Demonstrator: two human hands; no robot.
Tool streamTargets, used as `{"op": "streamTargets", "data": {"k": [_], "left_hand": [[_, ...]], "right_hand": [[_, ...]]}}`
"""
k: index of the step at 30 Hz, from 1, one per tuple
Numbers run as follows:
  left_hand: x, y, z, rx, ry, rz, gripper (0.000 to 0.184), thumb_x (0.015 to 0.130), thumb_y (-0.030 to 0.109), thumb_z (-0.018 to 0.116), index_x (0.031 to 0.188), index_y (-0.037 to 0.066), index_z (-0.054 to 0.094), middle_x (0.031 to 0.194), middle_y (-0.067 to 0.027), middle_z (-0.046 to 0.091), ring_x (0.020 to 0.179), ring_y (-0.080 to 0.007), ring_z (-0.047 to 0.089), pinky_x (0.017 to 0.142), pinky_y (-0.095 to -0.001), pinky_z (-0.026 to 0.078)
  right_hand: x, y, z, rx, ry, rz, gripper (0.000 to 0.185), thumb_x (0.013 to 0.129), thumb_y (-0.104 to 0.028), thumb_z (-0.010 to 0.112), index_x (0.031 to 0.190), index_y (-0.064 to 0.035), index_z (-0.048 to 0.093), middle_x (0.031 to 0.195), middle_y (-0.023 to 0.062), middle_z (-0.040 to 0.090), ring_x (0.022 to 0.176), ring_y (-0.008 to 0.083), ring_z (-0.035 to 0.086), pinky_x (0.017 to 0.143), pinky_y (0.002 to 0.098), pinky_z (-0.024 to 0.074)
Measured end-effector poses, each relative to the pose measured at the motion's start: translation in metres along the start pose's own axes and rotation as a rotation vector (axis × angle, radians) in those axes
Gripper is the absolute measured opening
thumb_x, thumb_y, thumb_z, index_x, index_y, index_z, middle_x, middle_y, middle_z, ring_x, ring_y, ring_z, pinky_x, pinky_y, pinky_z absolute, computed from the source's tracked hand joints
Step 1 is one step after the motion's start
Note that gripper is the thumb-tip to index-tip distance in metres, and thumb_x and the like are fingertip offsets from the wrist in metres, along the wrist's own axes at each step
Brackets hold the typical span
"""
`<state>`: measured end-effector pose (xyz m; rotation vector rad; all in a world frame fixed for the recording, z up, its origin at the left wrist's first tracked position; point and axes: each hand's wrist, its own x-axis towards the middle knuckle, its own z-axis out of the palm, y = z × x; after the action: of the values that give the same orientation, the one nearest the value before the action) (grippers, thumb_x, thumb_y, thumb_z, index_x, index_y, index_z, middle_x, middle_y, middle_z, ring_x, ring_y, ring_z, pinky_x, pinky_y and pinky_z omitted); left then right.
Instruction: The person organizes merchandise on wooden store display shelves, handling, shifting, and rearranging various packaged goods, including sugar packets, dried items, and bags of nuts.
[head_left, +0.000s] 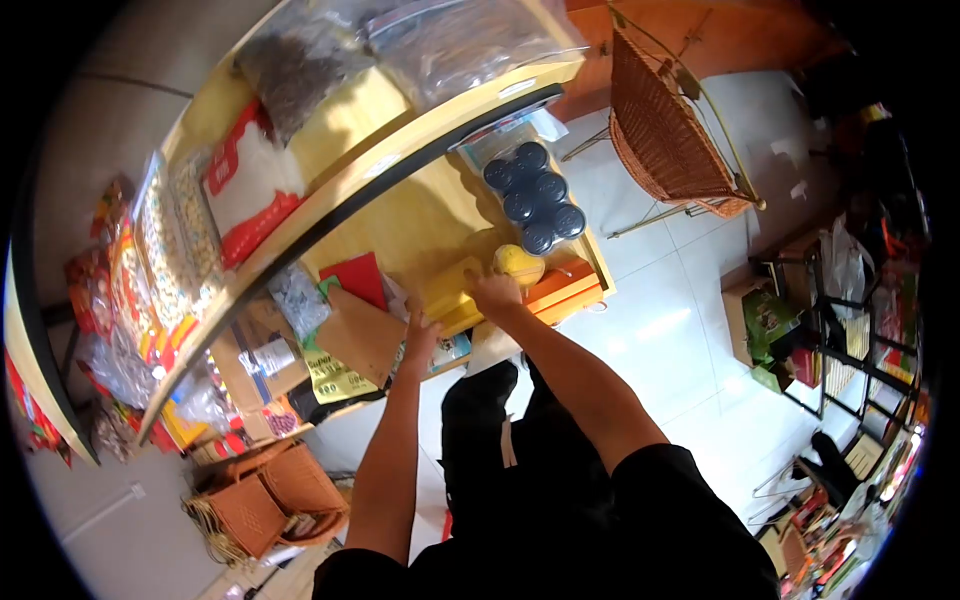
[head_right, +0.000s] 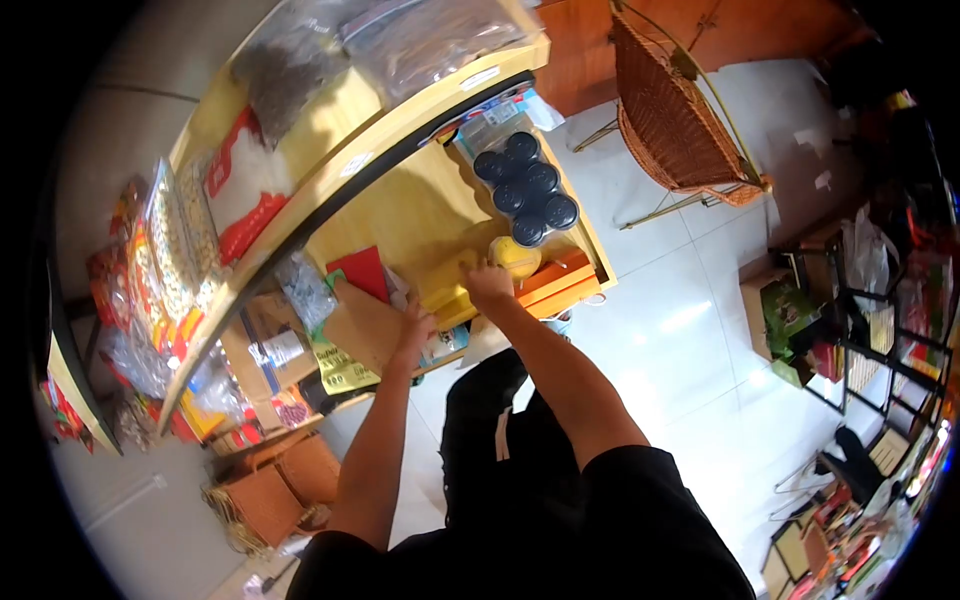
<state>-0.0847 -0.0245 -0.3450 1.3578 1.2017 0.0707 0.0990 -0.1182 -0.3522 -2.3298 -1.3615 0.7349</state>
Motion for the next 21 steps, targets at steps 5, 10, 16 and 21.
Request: {"op": "streamTargets", "data": {"k": [5,10,16,21], "left_hand": [[-0.018,0.001,0.014,0.039,0.061,-0.051,0.066,0.075,0.006,0.056,0.138,0.008,0.04,0.115,-0.009,0.053,0.08,-0.0131,0.052,0.058,-0.0265,0.043],[-0.02,0.0,0.009,0.017,0.006,-0.176,0.078,0.073,0.003,0.06,0.144,0.009,0.028,0.128,-0.0125,0.044,0.099,-0.0195,0.053,0.067,-0.029,0.048],[0.0,-0.039,0.015,0.176,0.024,0.029,0.098,0.069,-0.002,0.067,0.147,0.007,0.009,0.138,-0.0194,0.034,0.123,-0.0321,0.044,0.099,-0.0387,0.04],[-0.003,-0.042,0.031,0.066,-0.013,0.068,0.101,0.071,0.002,0.069,0.147,0.006,0.002,0.137,-0.0229,0.035,0.128,-0.0342,0.04,0.102,-0.0404,0.038]], "right_hand": [[0.0,-0.006,0.005,-0.08,-0.031,0.024,0.034,0.078,-0.01,0.059,0.112,-0.0138,0.06,0.106,0.0171,0.059,0.097,0.032,0.062,0.081,0.0433,0.0487],[-0.007,0.0,0.004,-0.033,-0.102,-0.016,0.054,0.075,-0.01,0.061,0.128,-0.0128,0.049,0.12,0.0191,0.053,0.113,0.0333,0.054,0.09,0.044,0.0441],[-0.013,-0.011,0.013,-0.231,-0.123,-0.022,0.074,0.077,-0.019,0.065,0.143,-0.0127,0.033,0.135,0.025,0.04,0.111,0.0369,0.055,0.089,0.0432,0.0444],[-0.018,-0.01,0.023,-0.209,-0.167,0.051,0.075,0.078,-0.017,0.064,0.144,-0.0136,0.03,0.136,0.0253,0.038,0.109,0.0402,0.056,0.09,0.0454,0.0456]]}}
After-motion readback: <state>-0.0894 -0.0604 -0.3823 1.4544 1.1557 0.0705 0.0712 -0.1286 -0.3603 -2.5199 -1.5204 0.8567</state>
